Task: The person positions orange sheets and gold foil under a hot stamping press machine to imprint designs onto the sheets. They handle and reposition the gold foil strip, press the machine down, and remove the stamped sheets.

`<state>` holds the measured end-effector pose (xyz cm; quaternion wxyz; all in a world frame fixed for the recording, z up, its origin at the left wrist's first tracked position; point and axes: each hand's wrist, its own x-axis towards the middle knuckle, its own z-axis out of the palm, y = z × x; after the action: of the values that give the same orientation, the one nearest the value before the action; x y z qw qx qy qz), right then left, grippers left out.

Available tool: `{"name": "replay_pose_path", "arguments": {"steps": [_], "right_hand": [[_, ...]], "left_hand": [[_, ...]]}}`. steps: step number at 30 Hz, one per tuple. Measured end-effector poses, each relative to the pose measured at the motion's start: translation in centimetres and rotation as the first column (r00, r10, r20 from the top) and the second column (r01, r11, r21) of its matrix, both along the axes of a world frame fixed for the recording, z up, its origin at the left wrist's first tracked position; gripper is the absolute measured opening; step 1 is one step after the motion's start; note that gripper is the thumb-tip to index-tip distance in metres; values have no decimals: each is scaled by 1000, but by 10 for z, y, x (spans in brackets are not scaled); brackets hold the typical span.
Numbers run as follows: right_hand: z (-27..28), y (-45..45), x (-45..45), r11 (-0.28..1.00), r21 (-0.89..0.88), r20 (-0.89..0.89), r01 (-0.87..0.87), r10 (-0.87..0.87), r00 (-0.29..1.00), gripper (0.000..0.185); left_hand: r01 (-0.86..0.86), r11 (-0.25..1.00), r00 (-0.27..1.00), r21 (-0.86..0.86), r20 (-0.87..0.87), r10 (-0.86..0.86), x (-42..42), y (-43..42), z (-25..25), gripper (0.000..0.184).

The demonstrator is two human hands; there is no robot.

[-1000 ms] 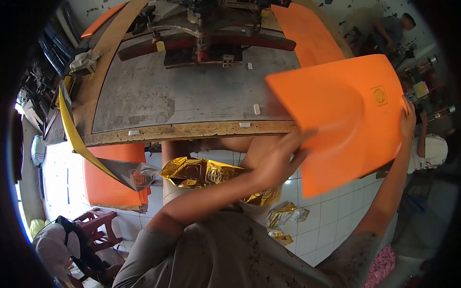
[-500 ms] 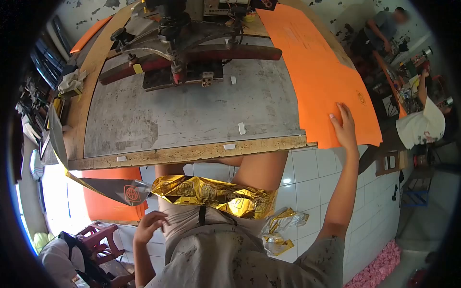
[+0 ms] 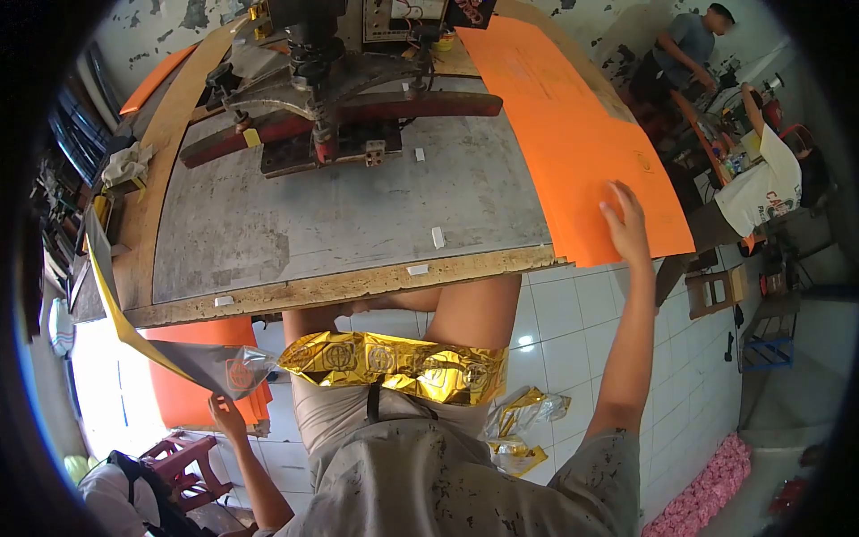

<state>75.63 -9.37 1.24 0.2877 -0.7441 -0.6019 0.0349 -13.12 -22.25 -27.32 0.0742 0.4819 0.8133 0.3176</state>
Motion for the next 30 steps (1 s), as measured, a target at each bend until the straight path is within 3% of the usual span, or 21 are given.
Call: {"name": "replay_pose_path", "arguments": {"steps": [1, 4, 6, 8, 9, 10, 11, 13, 14, 15, 16, 17, 20, 24, 27, 30], "right_hand": [[1, 7, -25, 1000, 28, -31, -11, 12, 999, 51], [1, 21, -103, 999, -24, 337, -42, 47, 940, 53], [-5, 22, -125, 1000, -15, 401, 10, -3, 916, 54], [-18, 28, -115, 1000, -27, 366, -8, 17, 930, 55], [-23, 30, -109, 999, -36, 354, -7, 20, 935, 54], [-26, 30, -100, 999, -48, 342, -6, 22, 940, 52], [-29, 31, -89, 999, -47, 330, -14, 28, 943, 51], [-24, 32, -91, 996, -80, 268, 26, -3, 963, 50], [-20, 30, -97, 991, -114, 218, 76, -49, 975, 50], [-22, 28, -104, 989, -105, 316, 107, -69, 946, 50], [-22, 26, -110, 986, -87, 414, 143, -94, 906, 50], [-24, 22, -115, 982, -64, 510, 179, -122, 852, 50], [-30, -1, -165, 994, 98, 502, 41, -85, 861, 50], [-56, -32, -234, 971, 223, 434, -86, -20, 901, 49], [-81, -34, -251, 926, 365, 372, -91, -56, 926, 53], [-87, -30, -256, 915, 400, 324, -49, -91, 942, 55]], "left_hand": [[3, 1000, 995, 7, -99, -2, -9, 5, -9, 32], [-7, 990, 920, 138, -387, 60, -8, 27, -25, 43], [9, 996, 970, 90, -244, 14, -21, 37, -53, 52], [214, 976, 944, 41, -266, -195, -45, 39, -85, 46], [374, 927, 836, 39, -446, -319, -46, 39, -82, 38], [235, 965, 967, 115, -129, -220, -51, 44, -103, 34], [284, 959, 932, -15, -233, -279, -61, 42, -114, 43], [192, 977, 939, -97, -272, -212, -55, 40, -117, 52], [56, 954, 952, -294, -273, -140, -42, 42, -102, 64], [60, 945, 940, -322, -300, -162, -43, 45, -104, 71], [-44, 963, 958, -265, -283, -34, -40, 49, -110, 74], [-61, 967, 952, -246, -304, -17, -32, 53, -101, 72], [-45, 959, 955, -278, -295, -40, -34, 65, -101, 67], [4, 982, 901, -189, -426, -85, -32, 60, -104, 53], [122, 980, 906, -157, -386, -175, -28, 58, -87, 43], [61, 949, 944, -309, -292, -155, -25, 56, -75, 42]]}}
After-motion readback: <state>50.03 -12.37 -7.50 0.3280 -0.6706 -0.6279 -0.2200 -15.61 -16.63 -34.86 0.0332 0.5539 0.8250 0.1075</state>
